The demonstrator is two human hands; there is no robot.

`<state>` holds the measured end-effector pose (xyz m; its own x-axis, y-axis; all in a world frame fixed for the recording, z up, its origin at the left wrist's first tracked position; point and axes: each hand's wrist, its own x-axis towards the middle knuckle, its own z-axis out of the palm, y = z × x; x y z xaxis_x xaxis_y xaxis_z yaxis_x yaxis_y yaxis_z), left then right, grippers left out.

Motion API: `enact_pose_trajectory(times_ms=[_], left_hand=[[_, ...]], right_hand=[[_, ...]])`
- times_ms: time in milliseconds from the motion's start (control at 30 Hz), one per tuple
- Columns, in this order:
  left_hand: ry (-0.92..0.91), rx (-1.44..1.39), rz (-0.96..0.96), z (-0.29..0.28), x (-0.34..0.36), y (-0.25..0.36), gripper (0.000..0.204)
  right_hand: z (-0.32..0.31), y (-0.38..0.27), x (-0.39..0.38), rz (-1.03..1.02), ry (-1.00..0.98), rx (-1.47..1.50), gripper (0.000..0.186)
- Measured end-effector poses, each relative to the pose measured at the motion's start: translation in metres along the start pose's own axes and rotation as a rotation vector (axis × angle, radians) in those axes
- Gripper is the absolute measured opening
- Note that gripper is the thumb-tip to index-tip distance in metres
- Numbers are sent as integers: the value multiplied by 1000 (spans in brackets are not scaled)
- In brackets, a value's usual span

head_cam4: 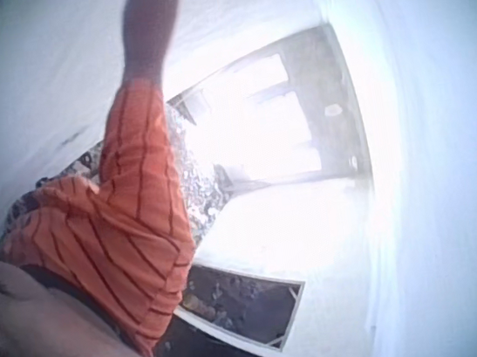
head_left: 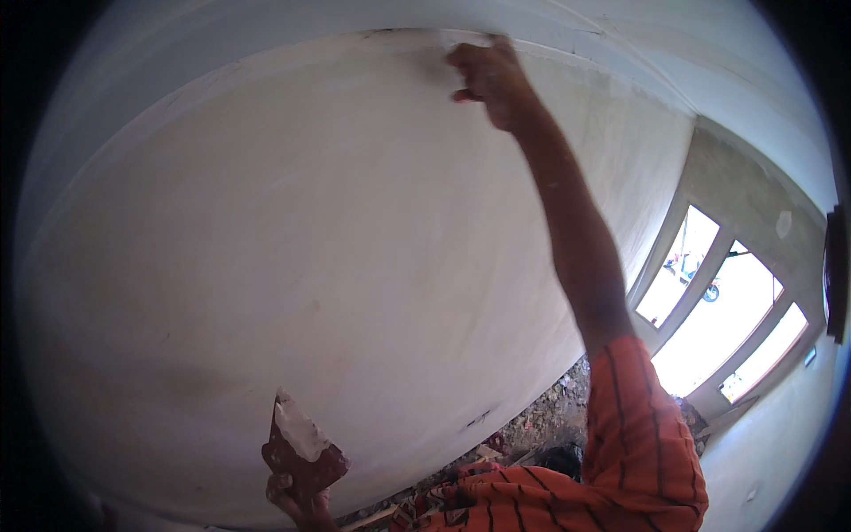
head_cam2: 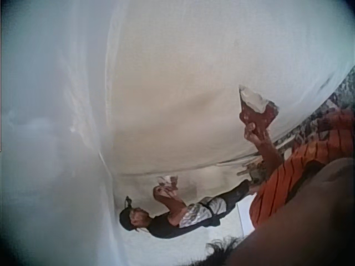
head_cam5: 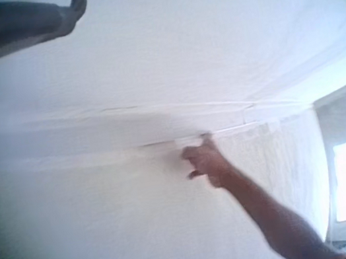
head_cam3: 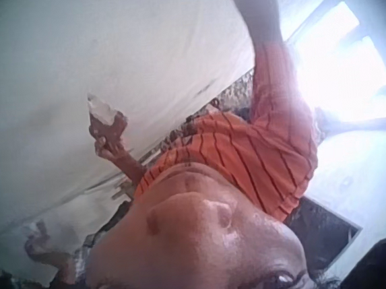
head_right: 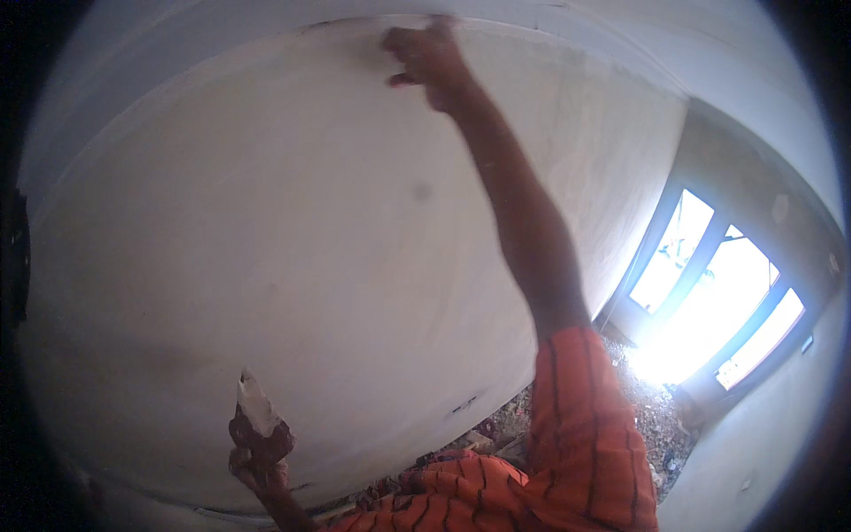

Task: The person scoops white plaster from a bucket onto a hawk and applies it to the ceiling using a trowel. They repeatedly smooth the surface along the ceiling edge while standing on a wooden plank.

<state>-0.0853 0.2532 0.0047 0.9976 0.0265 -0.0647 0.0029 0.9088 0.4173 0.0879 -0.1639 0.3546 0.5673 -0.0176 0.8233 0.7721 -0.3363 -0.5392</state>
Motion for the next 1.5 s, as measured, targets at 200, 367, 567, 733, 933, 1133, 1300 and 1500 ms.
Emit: enact_pose_trajectory(times_ms=[200,367,567,733,933,1133,1300,1500], left_hand=[[102,267,239,2,-1,-8,50],[271,507,268,-20,3,-8,52],[21,374,354,-90,32,-6,51],[-267,151,173,-92,47,-14,36],[-142,320,269,-145,38,-27,28],[-260,446,544,-106,13,-26,14],[-209,636,663,-116,7,-20,31],[-3,459,402,-155,1,-11,13]], right_hand=[[132,-40,-23,193,182,401,67],[172,-45,-57,61,132,426,90],[175,-5,-130,-58,-301,133,66],[162,33,-214,-173,-743,224,52],[173,48,-271,50,-1064,336,57],[216,52,-270,-76,-1226,264,58],[239,57,-282,-155,-1226,244,56],[246,46,-286,-289,-1271,198,53]])
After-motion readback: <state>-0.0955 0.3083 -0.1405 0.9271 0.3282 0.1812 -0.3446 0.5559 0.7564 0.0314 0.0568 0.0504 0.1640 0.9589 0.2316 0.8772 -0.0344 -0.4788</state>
